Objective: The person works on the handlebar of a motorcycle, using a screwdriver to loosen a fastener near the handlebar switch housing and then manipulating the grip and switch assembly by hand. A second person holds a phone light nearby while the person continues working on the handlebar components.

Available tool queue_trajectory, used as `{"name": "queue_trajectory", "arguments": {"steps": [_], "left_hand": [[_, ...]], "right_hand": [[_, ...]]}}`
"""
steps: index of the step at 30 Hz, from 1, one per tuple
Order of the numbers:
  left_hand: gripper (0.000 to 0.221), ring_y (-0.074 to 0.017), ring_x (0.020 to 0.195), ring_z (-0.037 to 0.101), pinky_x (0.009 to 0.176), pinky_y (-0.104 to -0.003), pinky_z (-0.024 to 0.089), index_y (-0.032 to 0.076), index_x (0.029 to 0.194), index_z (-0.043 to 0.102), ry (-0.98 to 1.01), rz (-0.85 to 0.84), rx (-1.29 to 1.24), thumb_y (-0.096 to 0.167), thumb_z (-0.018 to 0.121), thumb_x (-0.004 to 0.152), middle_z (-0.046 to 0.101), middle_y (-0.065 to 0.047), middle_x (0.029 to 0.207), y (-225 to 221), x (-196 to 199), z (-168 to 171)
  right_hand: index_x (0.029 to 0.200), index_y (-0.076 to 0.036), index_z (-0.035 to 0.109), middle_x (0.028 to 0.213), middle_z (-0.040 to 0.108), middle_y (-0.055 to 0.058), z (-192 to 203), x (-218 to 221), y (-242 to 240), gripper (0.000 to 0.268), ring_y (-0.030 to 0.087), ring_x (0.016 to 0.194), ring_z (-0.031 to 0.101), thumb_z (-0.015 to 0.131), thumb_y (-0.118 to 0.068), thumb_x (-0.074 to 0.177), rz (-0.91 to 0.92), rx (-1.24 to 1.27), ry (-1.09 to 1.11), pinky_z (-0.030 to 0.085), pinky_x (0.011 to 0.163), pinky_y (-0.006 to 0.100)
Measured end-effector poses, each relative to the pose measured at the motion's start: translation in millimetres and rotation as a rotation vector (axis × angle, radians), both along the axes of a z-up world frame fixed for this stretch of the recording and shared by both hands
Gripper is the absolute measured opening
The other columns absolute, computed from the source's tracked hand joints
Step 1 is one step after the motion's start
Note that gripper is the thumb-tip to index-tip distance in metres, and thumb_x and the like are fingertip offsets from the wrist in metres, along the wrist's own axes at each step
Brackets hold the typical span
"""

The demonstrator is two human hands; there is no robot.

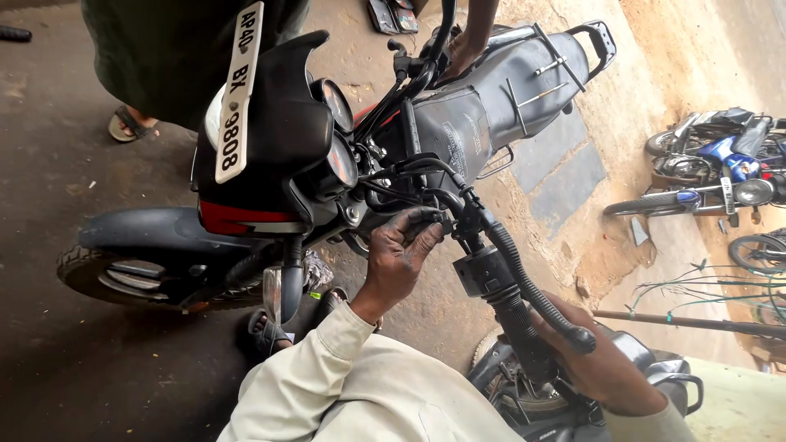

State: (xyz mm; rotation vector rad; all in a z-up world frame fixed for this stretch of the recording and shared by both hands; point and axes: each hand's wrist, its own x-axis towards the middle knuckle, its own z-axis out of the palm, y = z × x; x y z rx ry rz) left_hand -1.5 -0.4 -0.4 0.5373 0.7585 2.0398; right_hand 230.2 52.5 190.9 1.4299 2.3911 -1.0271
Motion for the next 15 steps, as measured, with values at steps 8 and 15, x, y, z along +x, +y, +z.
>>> {"name": "queue_trajectory", "arguments": {"steps": [8,15], "left_hand": [[0.026,-0.0124,0.102,0.071,0.095,-0.031,0.061,-0.004,0.125,0.066,-0.055,-0.109,0.057,0.007,0.066,0.102,0.075,-0.008,0.11,2,-3,-17],[0.027,-0.0176,0.11,0.071,0.102,-0.039,0.061,-0.001,0.13,0.064,-0.309,-0.244,0.206,0.007,0.061,0.105,0.073,-0.009,0.117,-3,-8,-33]], "right_hand": [[0.106,0.0,0.073,0.075,0.069,0.009,-25,-22,-18,0.038,0.014,0.059,0.064,0.067,-0.034,0.09,-0.598,-0.262,-0.005,0.05,0.049,0.032],[0.103,-0.003,0.075,0.072,0.069,0.012,-21,-41,-36,0.027,0.016,0.061,0.059,0.076,-0.025,0.088,-0.435,0.112,-0.009,0.046,0.053,0.034]]}}
